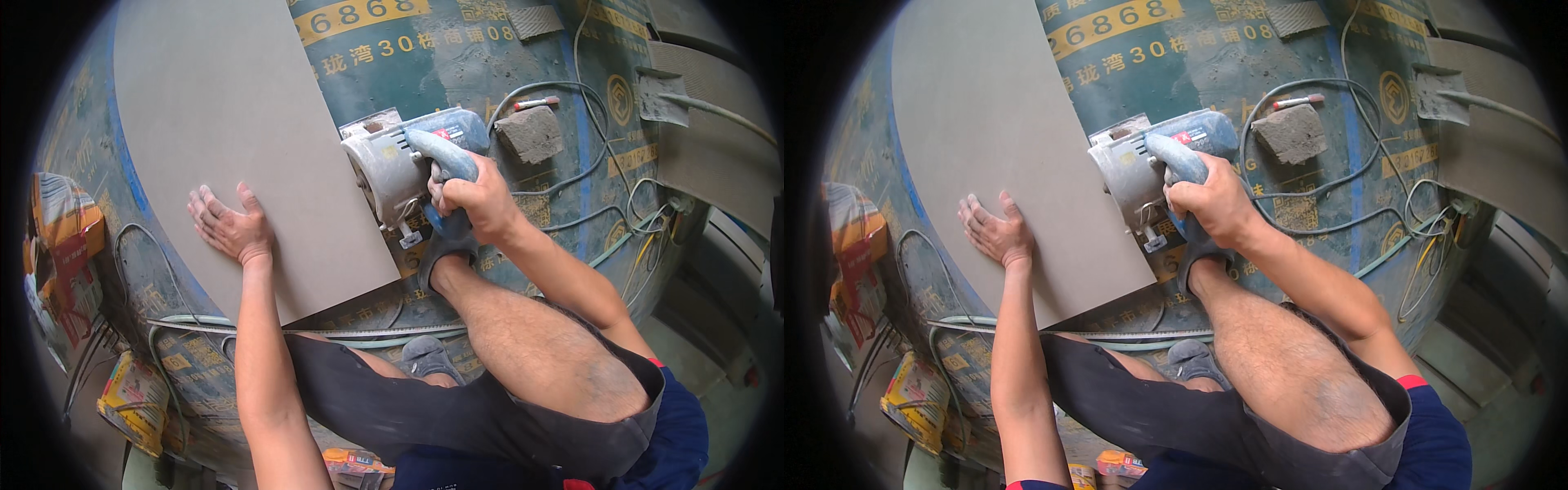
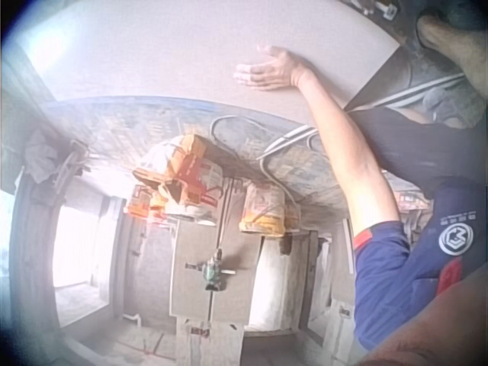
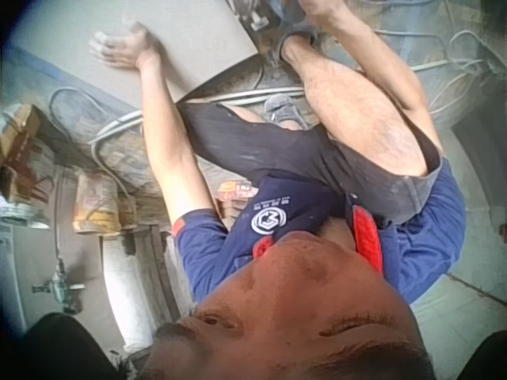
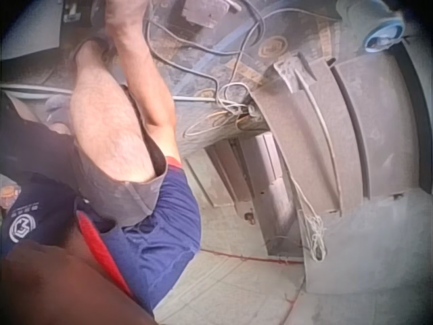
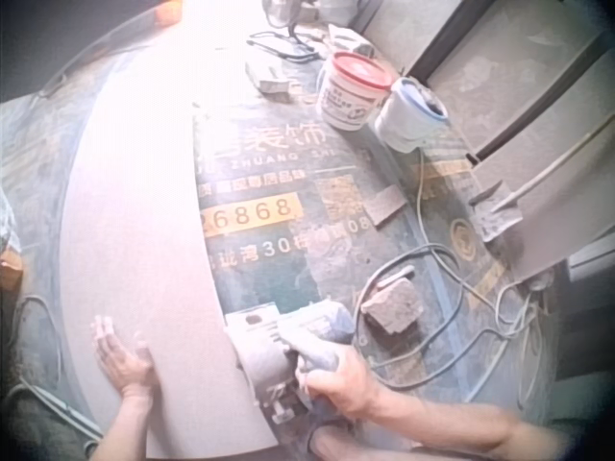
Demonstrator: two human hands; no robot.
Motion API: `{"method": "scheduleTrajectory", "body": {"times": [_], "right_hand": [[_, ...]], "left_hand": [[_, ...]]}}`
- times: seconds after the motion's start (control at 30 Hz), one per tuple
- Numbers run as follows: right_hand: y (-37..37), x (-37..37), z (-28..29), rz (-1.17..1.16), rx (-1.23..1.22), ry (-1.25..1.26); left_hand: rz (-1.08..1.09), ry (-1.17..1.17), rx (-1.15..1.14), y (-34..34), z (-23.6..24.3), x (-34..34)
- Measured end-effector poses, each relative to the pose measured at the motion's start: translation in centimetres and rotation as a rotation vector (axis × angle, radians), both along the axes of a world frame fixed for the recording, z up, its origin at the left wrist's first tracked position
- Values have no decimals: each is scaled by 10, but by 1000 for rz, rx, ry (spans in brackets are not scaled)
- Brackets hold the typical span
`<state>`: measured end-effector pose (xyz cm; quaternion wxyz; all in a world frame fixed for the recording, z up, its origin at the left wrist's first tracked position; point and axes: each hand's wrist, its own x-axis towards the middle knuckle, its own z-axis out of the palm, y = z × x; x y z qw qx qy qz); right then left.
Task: The person cuts a large tile using a circular saw while holding it steady by hand on a floor, then uses an angle grinder to shape a hole in the center of the tile, and finally applies mortar to the back of the tile with a trowel.
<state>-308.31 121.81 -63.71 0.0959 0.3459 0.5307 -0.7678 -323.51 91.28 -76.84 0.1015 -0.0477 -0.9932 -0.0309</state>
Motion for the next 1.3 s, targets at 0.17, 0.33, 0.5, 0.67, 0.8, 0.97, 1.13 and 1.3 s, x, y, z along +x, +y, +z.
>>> {"method": "scheduleTrajectory", "body": {"times": [0.17, 0.33, 0.5, 0.67, 0.8, 0.97, 1.13, 1.3], "right_hand": [[1, 4, 1, 6, 10, -18], [-3, 9, -5, 19, 3, -27], [-7, 19, -4, 5, -48, -48], [-9, 26, 0, 14, -34, -50], [-15, 33, 0, -8, -41, -34], [-17, 42, -10, 45, 85, 15], [-26, 47, -12, 32, 111, 23], [-23, 55, -6, -37, 56, 52]], "left_hand": [[0, 6, -1, 1, -2, 0], [5, 7, -11, -1, -1, -2], [7, -4, 6, 1, -1, 1], [-1, -1, 19, 1, -2, 2], [-7, 19, 17, -3, -3, 0], [12, 17, -11, 2, -3, -3], [44, 58, -26, -2, -12, -4], [15, 96, -17, 7, -7, -5]]}}
